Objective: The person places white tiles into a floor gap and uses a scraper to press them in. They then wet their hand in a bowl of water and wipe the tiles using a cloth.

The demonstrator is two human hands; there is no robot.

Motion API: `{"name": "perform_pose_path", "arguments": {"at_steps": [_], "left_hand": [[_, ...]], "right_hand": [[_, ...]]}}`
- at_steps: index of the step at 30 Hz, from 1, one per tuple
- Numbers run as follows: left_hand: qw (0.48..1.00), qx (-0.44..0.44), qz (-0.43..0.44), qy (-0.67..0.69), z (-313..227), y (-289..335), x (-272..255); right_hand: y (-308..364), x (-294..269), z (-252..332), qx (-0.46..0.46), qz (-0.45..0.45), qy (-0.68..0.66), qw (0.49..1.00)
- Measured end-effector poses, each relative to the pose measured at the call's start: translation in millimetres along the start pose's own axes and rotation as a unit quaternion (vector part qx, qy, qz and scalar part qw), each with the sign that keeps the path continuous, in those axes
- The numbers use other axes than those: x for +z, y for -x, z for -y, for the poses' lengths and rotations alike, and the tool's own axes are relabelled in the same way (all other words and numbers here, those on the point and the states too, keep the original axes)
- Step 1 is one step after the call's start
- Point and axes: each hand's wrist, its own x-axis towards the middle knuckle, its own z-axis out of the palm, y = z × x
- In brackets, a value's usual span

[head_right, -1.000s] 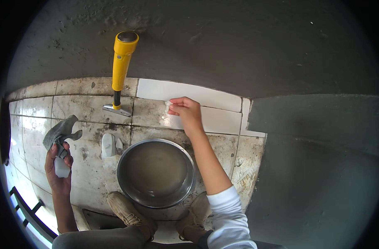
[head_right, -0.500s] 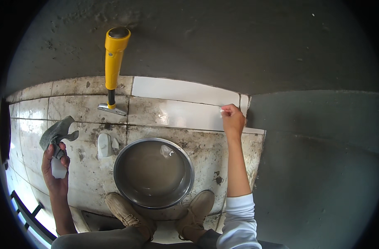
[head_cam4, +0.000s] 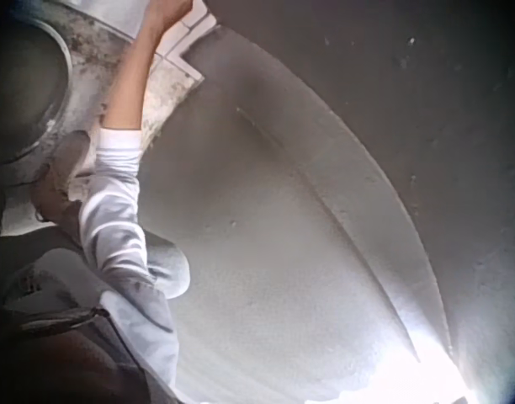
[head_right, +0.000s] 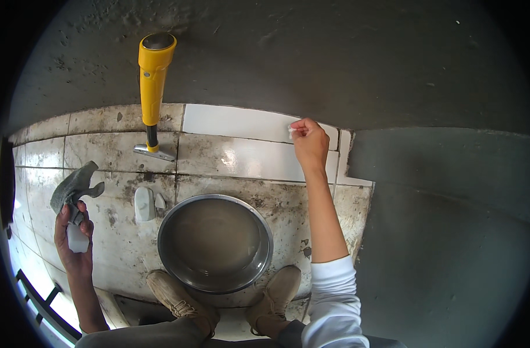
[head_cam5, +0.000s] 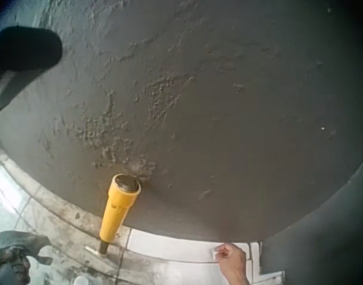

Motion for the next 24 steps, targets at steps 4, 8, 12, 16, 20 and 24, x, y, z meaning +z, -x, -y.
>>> {"name": "perform_pose_path", "arguments": {"at_steps": [4,8,12,16,20,24], "left_hand": [[0.999,-0.028,-0.005,0.019,-1.3,-1.6,3.6],[0.999,-0.027,-0.005,0.021,0.6,-5.0,-0.6],[1.000,-0.024,-0.013,0.015,2.5,-8.5,-2.4],[0.999,-0.011,-0.035,-0.007,0.7,-7.9,-4.0],[0.999,-0.016,-0.043,-0.006,0.6,-8.8,-7.4],[0.999,-0.025,-0.043,-0.007,-0.4,-9.6,-1.7]], "right_hand": [[-1.0,-0.3,9.4,-0.087,0.013,0.189,0.978],[-2.6,13.6,33.6,-0.047,0.068,0.193,0.978],[-9.8,27.9,48.6,-0.024,0.139,0.148,0.979],[-8.9,39.6,75.1,0.018,0.198,0.127,0.972],[-7.7,55.5,89.2,0.023,0.222,0.099,0.970],[0.4,82.3,101.0,-0.029,0.199,0.103,0.974]]}}
